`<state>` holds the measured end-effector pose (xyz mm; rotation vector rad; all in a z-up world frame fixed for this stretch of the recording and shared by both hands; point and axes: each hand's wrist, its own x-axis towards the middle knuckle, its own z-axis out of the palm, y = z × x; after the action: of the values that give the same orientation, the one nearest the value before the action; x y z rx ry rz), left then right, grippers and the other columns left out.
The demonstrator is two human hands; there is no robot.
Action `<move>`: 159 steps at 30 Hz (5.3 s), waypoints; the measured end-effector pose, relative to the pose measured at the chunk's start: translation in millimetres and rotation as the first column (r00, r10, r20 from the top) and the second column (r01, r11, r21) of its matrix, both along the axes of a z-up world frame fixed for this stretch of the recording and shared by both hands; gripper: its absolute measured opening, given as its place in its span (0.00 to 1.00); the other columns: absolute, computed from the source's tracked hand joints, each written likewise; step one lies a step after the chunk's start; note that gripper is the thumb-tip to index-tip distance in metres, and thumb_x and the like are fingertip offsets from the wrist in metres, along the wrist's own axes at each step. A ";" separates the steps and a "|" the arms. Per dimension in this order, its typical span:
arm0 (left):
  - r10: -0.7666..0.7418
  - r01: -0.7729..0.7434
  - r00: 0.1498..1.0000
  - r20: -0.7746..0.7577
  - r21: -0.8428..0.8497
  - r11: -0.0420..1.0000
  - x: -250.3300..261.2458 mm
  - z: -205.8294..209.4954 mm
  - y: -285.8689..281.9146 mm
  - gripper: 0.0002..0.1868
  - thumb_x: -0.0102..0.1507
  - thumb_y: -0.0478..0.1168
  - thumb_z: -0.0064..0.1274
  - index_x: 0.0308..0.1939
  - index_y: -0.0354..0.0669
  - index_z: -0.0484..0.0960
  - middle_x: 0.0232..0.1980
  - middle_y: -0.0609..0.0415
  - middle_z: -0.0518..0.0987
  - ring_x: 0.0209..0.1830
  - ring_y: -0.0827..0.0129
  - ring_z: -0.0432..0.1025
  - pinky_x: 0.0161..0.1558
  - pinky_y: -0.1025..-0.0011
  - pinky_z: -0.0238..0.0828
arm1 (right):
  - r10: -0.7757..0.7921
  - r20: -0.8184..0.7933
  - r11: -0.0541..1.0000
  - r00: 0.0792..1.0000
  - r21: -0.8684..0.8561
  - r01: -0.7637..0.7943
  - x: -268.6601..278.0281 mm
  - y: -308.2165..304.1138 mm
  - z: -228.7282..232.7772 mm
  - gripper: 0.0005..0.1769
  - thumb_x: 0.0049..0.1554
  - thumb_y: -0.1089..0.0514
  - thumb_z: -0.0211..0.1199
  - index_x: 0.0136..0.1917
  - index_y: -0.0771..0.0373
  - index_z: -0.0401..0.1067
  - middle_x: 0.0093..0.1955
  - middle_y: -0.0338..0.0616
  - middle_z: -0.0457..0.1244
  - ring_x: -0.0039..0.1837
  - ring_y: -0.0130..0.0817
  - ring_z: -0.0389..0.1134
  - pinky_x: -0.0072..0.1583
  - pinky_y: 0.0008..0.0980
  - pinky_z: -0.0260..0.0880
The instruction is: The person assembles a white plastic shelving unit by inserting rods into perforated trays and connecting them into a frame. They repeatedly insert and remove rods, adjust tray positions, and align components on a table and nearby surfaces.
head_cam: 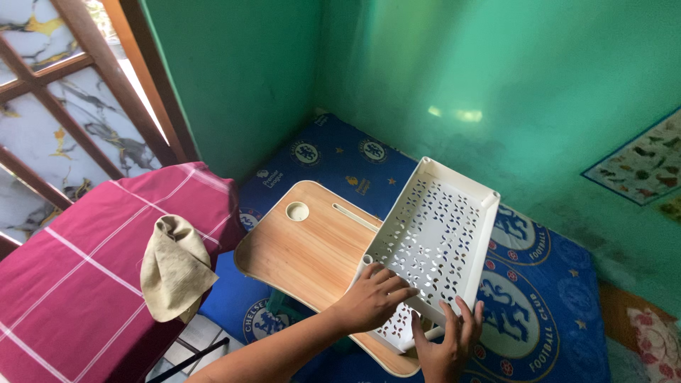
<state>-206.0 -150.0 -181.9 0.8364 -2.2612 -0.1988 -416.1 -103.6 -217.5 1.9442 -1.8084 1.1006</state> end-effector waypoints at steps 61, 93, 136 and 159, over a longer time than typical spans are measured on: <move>0.972 -0.962 -0.223 -0.076 -0.147 -0.232 420.9 54.1 450.9 0.18 0.63 0.39 0.52 0.56 0.44 0.72 0.51 0.51 0.73 0.64 0.58 0.65 0.73 0.40 0.37 | 0.957 -0.114 -0.259 -0.265 0.069 -0.963 598.3 247.3 132.0 0.07 0.58 0.57 0.63 0.50 0.57 0.74 0.41 0.40 0.67 0.46 0.36 0.69 0.60 0.41 0.60; 0.901 -0.785 0.029 0.434 -0.548 0.289 381.1 42.5 248.0 0.17 0.63 0.46 0.47 0.51 0.43 0.79 0.54 0.55 0.80 0.65 0.64 0.68 0.75 0.65 0.47 | 0.349 0.881 -0.207 -0.319 -0.259 -0.943 525.5 48.7 -100.2 0.17 0.56 0.66 0.64 0.59 0.69 0.69 0.54 0.42 0.66 0.56 0.28 0.67 0.59 0.28 0.67; 0.899 -0.872 0.430 0.078 0.292 0.392 400.9 3.2 241.6 0.11 0.65 0.42 0.51 0.42 0.35 0.74 0.38 0.44 0.77 0.41 0.49 0.75 0.43 0.55 0.71 | 0.991 0.064 -0.119 -0.116 0.049 -0.992 505.3 34.1 55.9 0.35 0.38 0.54 0.70 0.58 0.62 0.65 0.67 0.53 0.59 0.73 0.53 0.57 0.71 0.56 0.54; 0.927 -0.943 0.318 0.200 0.167 0.287 406.9 -15.3 239.6 0.18 0.64 0.54 0.57 0.37 0.43 0.76 0.30 0.52 0.79 0.32 0.54 0.78 0.33 0.57 0.73 | 0.996 -0.080 0.046 0.028 0.225 -0.973 536.5 32.5 25.9 0.30 0.35 0.64 0.69 0.54 0.56 0.71 0.72 0.46 0.60 0.76 0.49 0.59 0.60 0.45 0.74</move>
<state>201.0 89.6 -197.2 2.2131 -1.3923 0.1173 120.4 -71.1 -191.6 3.2946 0.0341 0.8863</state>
